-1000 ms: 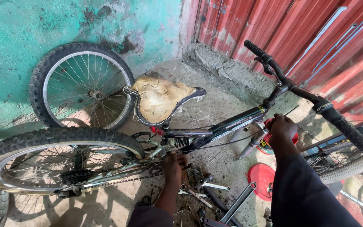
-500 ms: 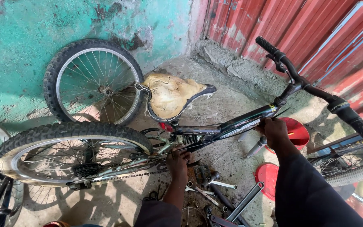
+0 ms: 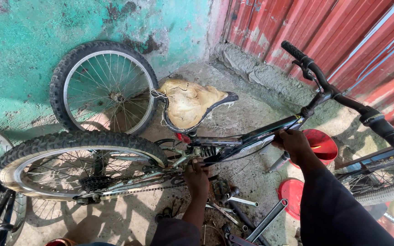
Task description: A person is performing maintenance on a bicycle, specifically threading a cable through the frame and adjusting the chain and derailleur.
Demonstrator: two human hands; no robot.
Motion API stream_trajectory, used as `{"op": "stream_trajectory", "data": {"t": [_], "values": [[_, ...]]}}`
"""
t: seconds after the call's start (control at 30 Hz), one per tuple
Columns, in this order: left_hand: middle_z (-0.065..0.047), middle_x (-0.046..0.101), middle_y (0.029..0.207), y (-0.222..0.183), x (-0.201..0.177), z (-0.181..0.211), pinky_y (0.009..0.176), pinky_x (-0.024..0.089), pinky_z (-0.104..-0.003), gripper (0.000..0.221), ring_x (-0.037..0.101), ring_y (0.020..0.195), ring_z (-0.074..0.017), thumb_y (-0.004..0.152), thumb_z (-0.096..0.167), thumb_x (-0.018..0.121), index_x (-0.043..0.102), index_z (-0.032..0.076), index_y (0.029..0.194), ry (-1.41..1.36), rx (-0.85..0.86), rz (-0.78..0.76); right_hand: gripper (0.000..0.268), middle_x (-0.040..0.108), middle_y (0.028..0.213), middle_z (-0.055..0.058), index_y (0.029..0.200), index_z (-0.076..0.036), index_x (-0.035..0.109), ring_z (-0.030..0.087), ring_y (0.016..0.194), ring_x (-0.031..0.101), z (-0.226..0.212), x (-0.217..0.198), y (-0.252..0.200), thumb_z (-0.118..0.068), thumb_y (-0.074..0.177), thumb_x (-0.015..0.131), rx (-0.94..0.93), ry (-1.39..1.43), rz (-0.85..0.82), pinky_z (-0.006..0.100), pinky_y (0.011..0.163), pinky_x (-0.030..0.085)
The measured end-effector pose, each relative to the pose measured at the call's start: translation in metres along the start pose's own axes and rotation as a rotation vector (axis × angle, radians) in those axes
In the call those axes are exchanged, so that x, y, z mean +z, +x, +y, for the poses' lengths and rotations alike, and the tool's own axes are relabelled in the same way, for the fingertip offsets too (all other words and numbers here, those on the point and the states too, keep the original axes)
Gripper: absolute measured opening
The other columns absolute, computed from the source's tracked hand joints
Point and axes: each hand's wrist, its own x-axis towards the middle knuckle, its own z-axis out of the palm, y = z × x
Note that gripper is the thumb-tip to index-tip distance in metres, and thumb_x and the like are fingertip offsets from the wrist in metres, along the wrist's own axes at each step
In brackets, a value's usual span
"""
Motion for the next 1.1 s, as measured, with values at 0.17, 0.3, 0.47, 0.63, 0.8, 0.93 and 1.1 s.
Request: {"op": "stream_trajectory", "data": {"t": [0.17,0.3,0.47,0.63,0.8,0.93,1.1], "values": [[-0.015,0.055,0.059,0.005,-0.013,-0.015,0.037,0.041,-0.037,0.049,0.042,0.037,-0.0176,0.114,0.029,0.036,0.068,0.004,0.086,-0.088,-0.141,0.122,0.038,0.069,0.088,0.027,0.123,0.011,0.065,0.033,0.076,0.075,0.01,-0.011,0.017,-0.022,0.103,0.067,-0.041,-0.088,-0.015,0.038,0.065,0.065],[-0.014,0.055,0.075,0.007,-0.023,-0.009,0.046,0.035,-0.043,0.049,0.043,0.044,-0.0221,0.117,0.037,0.031,0.064,0.004,0.101,-0.004,-0.471,0.161,0.028,0.07,0.089,0.019,0.11,0.01,0.067,0.024,0.068,0.063,-0.02,-0.022,-0.013,-0.017,0.107,0.06,-0.002,-0.169,-0.126,0.031,0.053,0.044],[-0.013,0.056,0.06,-0.003,-0.021,-0.023,0.045,0.041,-0.041,0.05,0.048,0.046,-0.0234,0.113,0.036,0.045,0.079,0.001,0.102,0.103,-0.669,-0.135,0.027,0.075,0.089,0.02,0.109,0.009,0.071,0.028,0.073,0.071,-0.039,-0.016,-0.034,-0.015,0.101,0.062,-0.003,-0.43,-0.419,0.037,0.062,0.055],[-0.014,0.063,0.082,-0.025,0.013,0.006,0.059,0.047,-0.04,0.056,0.062,0.065,-0.0259,0.11,0.037,0.048,0.069,-0.01,0.132,-0.241,-0.795,-0.535,0.016,0.073,0.091,0.021,0.109,0.004,0.062,0.031,0.075,0.073,-0.037,-0.011,-0.054,-0.003,0.095,0.063,0.05,-0.433,-0.706,0.041,0.07,0.064],[-0.015,0.063,0.082,-0.024,0.046,0.091,0.071,0.056,-0.044,0.045,0.066,0.075,-0.0254,0.115,0.037,0.043,0.066,-0.001,0.114,0.157,-0.201,-0.591,0.026,0.071,0.089,0.036,0.113,0.014,0.061,0.041,0.074,0.077,-0.049,-0.026,-0.053,-0.008,0.106,0.049,-0.126,-0.336,-0.397,0.046,0.059,0.067],[-0.013,0.065,0.073,-0.041,0.061,0.187,0.06,0.053,-0.046,0.046,0.065,0.065,-0.0265,0.116,0.03,0.036,0.068,-0.002,0.109,0.332,0.121,-0.588,0.036,0.074,0.1,0.03,0.106,0.003,0.073,0.049,0.102,0.071,-0.059,-0.049,-0.067,-0.031,0.103,0.061,-0.423,-0.668,-0.12,0.06,0.088,0.057],[-0.011,0.062,0.051,-0.027,0.065,0.277,0.048,0.048,-0.035,0.04,0.058,0.046,-0.0213,0.101,0.026,0.048,0.08,0.006,0.087,0.385,0.338,-0.453,0.028,0.067,0.093,0.011,0.121,-0.001,0.067,0.021,0.083,0.075,-0.065,-0.062,-0.054,-0.024,0.109,0.056,-0.097,0.349,-0.073,0.032,0.073,0.068]]}}
